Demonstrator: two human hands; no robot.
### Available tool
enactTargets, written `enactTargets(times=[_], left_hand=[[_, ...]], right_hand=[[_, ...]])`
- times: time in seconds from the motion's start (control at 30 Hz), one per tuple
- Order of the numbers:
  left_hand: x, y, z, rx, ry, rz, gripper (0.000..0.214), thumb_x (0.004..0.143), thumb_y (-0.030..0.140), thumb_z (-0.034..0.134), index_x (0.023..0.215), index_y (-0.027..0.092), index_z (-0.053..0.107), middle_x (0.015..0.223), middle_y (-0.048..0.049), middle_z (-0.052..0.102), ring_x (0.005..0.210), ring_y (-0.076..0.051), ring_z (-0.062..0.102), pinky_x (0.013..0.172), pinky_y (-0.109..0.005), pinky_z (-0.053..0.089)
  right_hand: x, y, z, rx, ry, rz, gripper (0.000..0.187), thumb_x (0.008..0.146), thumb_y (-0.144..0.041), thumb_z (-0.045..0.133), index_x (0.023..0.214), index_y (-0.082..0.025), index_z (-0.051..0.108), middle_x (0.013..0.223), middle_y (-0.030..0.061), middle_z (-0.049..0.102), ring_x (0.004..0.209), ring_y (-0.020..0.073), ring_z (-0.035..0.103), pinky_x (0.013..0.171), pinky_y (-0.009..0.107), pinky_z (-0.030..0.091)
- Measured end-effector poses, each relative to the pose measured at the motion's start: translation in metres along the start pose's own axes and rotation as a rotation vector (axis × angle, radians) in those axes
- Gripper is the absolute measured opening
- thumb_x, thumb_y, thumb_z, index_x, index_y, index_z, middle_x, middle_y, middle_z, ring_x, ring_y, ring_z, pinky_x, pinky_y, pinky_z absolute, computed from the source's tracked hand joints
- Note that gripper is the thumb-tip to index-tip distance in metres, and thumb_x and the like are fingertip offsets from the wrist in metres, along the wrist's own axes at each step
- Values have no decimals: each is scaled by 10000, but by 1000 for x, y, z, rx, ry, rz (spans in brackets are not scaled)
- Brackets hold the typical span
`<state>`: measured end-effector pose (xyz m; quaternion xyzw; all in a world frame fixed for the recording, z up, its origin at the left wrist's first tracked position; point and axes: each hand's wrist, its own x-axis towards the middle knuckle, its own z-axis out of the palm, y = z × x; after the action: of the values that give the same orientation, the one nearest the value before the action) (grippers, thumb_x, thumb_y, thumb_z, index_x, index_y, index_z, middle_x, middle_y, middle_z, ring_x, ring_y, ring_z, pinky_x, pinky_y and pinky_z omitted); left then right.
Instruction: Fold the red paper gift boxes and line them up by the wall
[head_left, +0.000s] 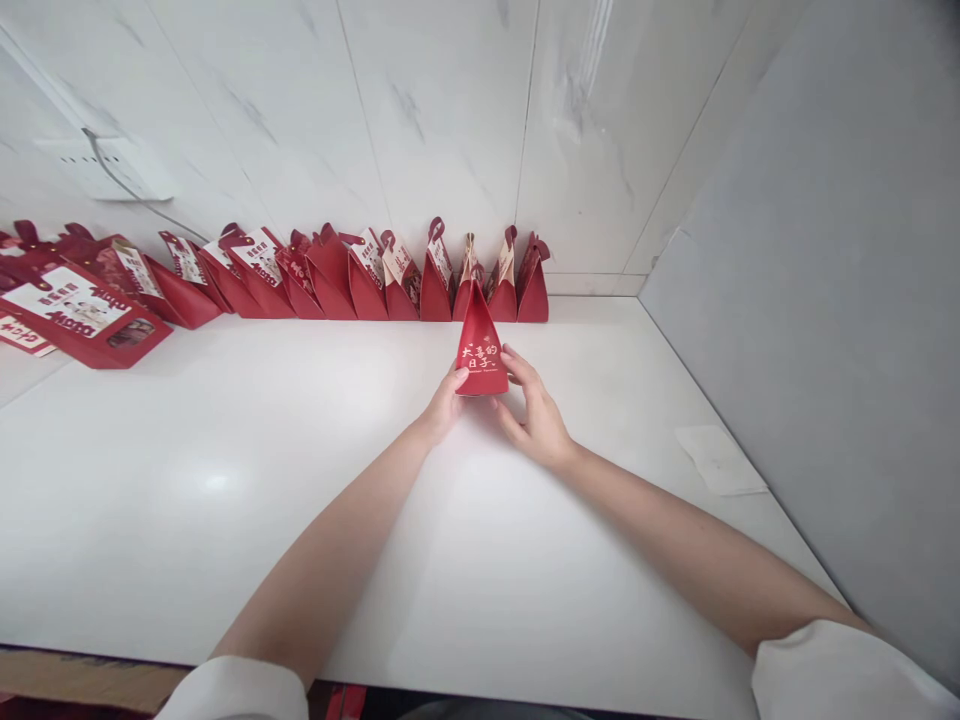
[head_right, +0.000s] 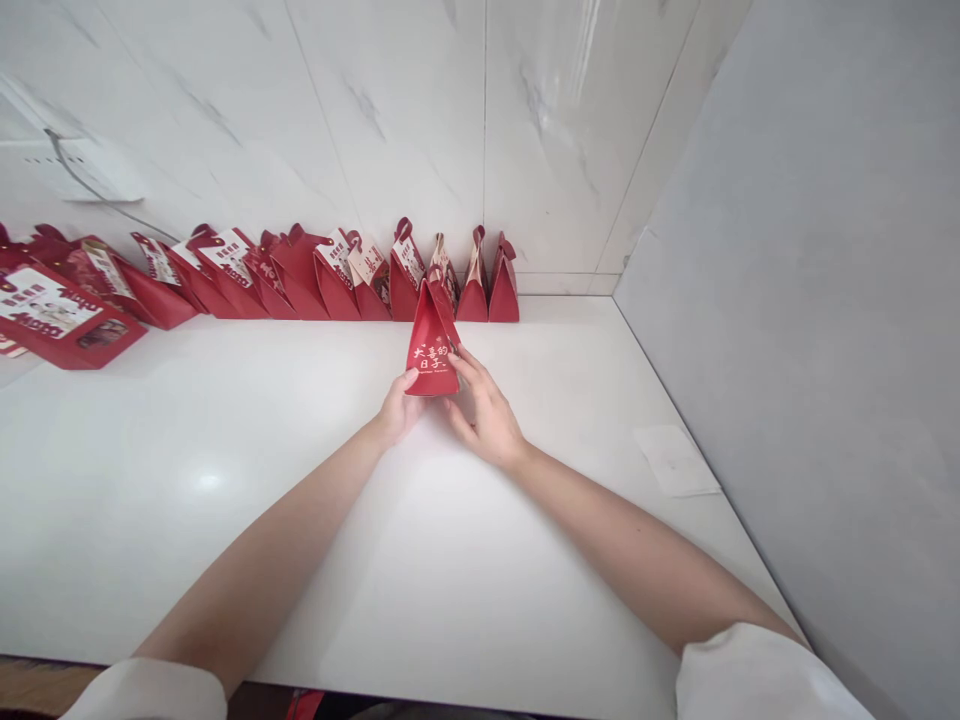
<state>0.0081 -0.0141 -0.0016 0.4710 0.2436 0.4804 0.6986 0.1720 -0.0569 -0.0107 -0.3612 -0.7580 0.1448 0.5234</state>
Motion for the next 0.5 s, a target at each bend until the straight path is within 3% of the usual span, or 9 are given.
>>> enactTargets(times=[0.1, 0.23, 0.37, 0.5], left_hand=[[1, 4, 0, -110, 73, -71, 474, 874, 430, 457, 1206, 138, 628, 1194, -124, 679, 1142, -319, 610, 944, -445, 496], [5, 6, -8, -129, 154, -168, 406, 865, 317, 465, 1211, 166, 615, 1147, -104, 697, 1002, -280, 669, 819, -453, 560], [7, 3, -11, -12, 220, -115, 543, 814, 214, 614, 1342, 295, 520, 1154, -38, 692, 900, -200, 687, 776, -365, 576], [5, 4, 0, -30, 223, -54, 551, 907, 431, 546, 1434, 372, 394, 1360, -25, 579, 1134, -233, 617, 879, -401, 543]], right_hand=[[0, 2, 2, 23, 4, 68, 771, 912, -330, 571, 1534, -276, 117, 1605, 108, 206, 1467, 277, 255, 1162, 523, 321], [0, 11, 2, 35, 127, 287, 936, 826, -482, 670, 1540, -223, 124, 1622, 136, 115, 1494, 311, 139, 1172, 538, 276], [1, 19, 1, 193, 145, 486, 909, 864, -528, 599, 1544, -209, 89, 1522, 160, 382, 1360, 288, 452, 1092, 489, 415], [1, 18, 1, 216, 141, 528, 881, 877, -499, 594, 1543, -251, 73, 1445, 131, 499, 1205, 271, 601, 991, 462, 504]])
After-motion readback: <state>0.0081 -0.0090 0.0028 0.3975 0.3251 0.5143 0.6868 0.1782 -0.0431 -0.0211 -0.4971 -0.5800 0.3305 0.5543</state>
